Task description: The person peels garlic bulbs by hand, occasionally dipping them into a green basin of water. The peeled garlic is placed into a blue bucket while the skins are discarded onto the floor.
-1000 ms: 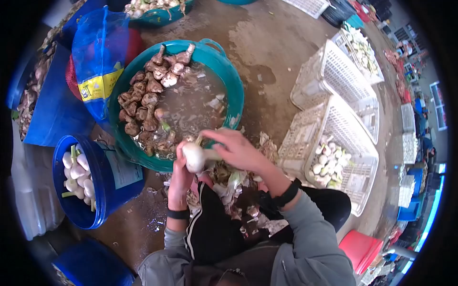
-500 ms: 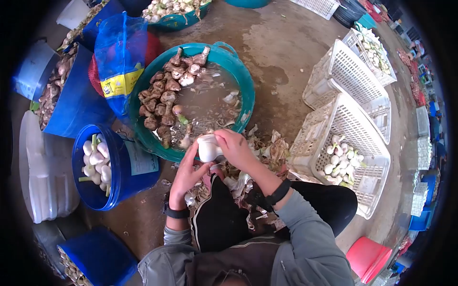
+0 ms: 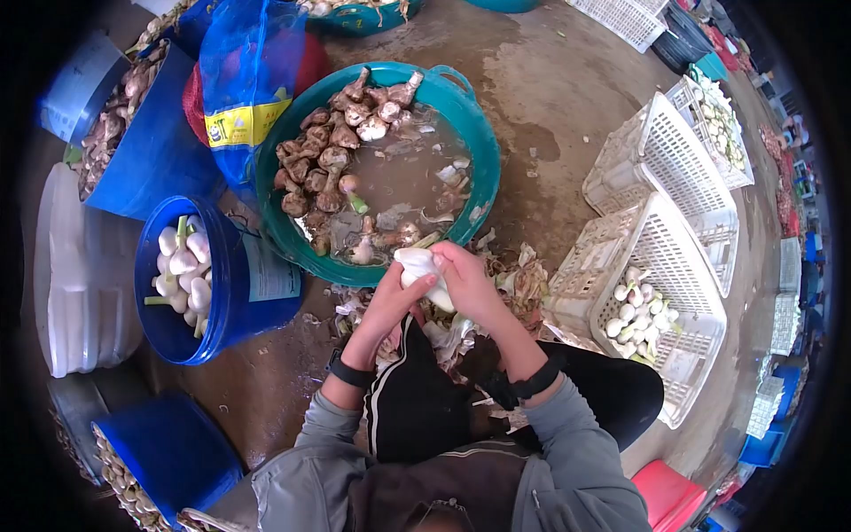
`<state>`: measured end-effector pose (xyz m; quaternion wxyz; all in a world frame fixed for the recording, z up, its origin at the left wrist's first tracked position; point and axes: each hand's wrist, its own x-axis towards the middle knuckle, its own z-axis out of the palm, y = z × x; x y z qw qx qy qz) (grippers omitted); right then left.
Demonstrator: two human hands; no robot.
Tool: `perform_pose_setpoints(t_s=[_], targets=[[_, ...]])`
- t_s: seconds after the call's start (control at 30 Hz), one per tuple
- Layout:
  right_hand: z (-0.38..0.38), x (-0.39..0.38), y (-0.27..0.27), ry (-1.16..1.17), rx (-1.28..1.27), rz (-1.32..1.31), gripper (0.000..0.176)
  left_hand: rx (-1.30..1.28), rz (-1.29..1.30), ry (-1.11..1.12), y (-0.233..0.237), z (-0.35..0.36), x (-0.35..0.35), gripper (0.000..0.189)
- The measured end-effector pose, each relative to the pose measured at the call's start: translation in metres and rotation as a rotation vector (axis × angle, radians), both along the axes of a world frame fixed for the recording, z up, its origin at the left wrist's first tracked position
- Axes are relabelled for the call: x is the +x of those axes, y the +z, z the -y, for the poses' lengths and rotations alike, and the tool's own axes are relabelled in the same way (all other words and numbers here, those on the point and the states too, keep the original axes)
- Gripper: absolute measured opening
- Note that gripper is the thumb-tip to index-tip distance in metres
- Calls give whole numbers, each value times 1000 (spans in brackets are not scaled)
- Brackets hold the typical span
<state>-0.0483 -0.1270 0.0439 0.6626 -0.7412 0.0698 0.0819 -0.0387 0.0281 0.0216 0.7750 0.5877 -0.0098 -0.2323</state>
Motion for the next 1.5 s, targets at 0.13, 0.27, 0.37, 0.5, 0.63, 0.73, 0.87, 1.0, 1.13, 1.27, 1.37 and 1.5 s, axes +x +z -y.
perform_pose_setpoints(t_s=[0.13, 0.27, 0.37, 0.5, 0.63, 0.73, 0.87, 1.0, 1.13, 1.27, 1.37, 1.5], targets=[[32, 13, 3, -308, -122, 218, 24, 190, 204, -143, 16, 2, 2, 44], [119, 22, -49, -130, -777, 261, 23, 544, 640, -5, 37, -42, 3, 38], [116, 30, -54, 439, -1445, 292, 19, 947, 818, 458, 101, -117, 16, 41], [19, 105, -78, 464, -1110, 599, 18, 1743, 988, 732, 120, -236, 41, 55], [-41, 132, -190, 669, -1288, 712, 25, 1619, 1016, 809, 112, -201, 43, 62], [-53, 145, -183, 754, -1065, 5, 26, 897, 658, 534, 58, -142, 39, 47], [-42, 130, -80, 377, 405, -264, 42, 253, 25, 299, -27, -74, 35, 48], [-52, 92, -23, 133, 233, -201, 43, -504, -136, 332, -15, -23, 35, 49], [-50, 73, -17, 112, -309, 377, 37, -397, -16, 523, -24, -17, 34, 49], [-54, 71, -7, 150, -471, 490, 23, -81, 115, 546, -35, -23, 31, 55], [-51, 72, -8, 165, -548, 457, 20, 118, 154, 559, -23, -24, 28, 55], [-47, 71, -6, 235, -602, 462, 18, 353, 218, 550, -27, -24, 25, 55]])
